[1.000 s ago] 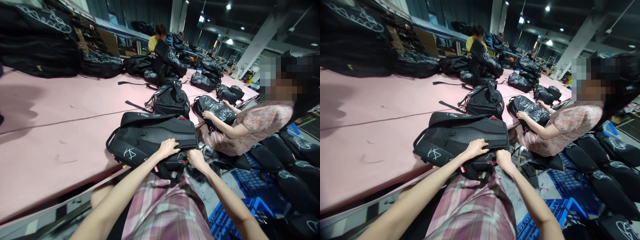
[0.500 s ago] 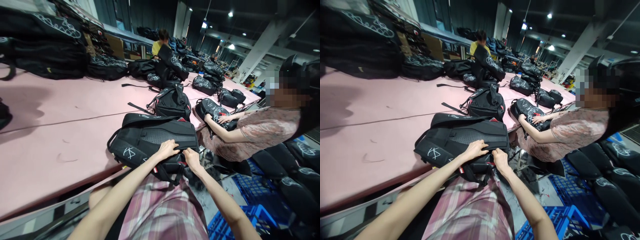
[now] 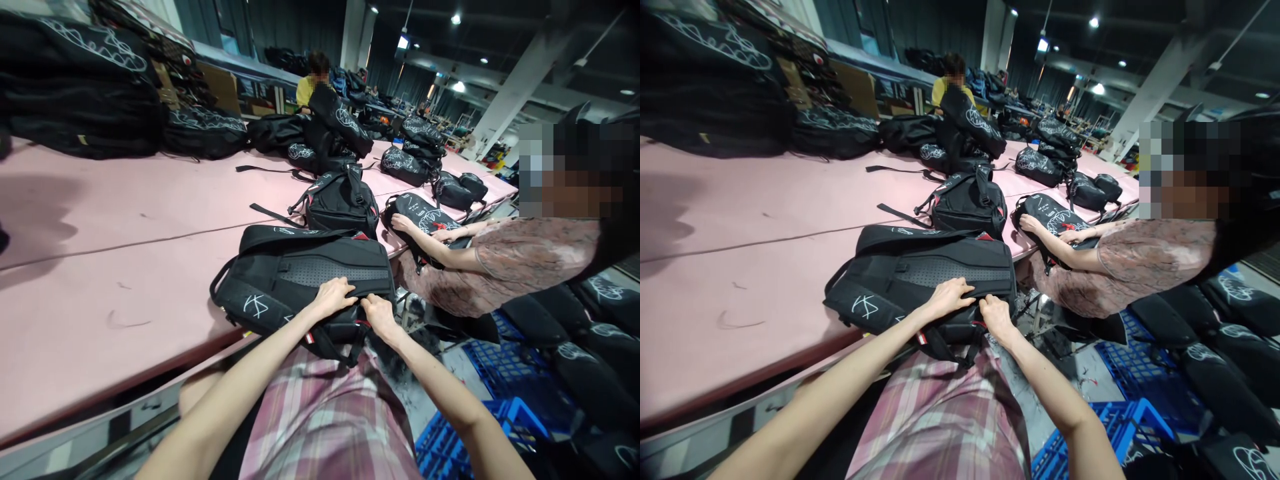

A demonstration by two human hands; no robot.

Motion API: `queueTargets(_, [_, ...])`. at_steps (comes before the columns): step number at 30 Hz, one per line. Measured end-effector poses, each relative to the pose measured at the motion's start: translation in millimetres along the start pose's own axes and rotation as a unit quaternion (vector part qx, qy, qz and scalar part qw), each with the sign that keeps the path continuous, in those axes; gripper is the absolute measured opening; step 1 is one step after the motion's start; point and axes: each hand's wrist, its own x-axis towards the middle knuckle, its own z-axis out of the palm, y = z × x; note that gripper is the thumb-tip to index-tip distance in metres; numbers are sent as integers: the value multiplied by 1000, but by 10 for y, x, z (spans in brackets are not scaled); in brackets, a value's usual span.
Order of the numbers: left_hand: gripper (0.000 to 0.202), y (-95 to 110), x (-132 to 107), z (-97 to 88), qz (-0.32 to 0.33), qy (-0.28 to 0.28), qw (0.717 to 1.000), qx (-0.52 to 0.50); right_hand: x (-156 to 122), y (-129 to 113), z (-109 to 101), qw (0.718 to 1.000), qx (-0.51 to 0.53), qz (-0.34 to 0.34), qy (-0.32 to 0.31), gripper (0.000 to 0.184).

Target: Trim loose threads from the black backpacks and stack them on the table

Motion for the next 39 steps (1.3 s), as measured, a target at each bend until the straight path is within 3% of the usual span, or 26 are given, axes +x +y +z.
queueTargets(4, [35,12,-27,26,7,-4,1000,0,-117,117,-68,1000,-5,7,-25,22])
queueTargets(9, [35,-8,-19,30,12,-6,1000,-8,-584,684,-229,996,-18,64,-56,18])
queueTargets(12, [36,-29,4,19,11,-4,1000,-9,-768,862,-276,994,-4,106,-20,21])
queueTargets(16, [37,-21,-2,5,13,-6,1000,0,-611,615,-191,992,65,81,73,25])
queueTargets(20, [37,-8,-25,-4,8,-4,1000,10,-253,242,-110,997,35,39,52,24])
queueTargets(23, [36,-4,-35,0,6,-5,1000,14,-113,130,-87,999,21,19,29,22])
queueTargets(27, [33,28,-51,-6,20,-20,999,23,-234,304,-126,999,25,32,15,19])
queueTargets(31, [27,-30,-27,-134,43,-25,998,36,-614,801,-287,994,28,104,32,22])
queueTargets(34, [25,-222,-7,-300,49,-13,997,64,-785,1048,-366,973,138,168,83,25])
queueTargets(36, [26,-380,-28,-392,39,-11,996,78,-732,975,-354,941,258,186,117,25])
queueTargets(39, [31,-559,-104,-460,-2,-10,998,62,-438,512,-295,912,365,141,119,22])
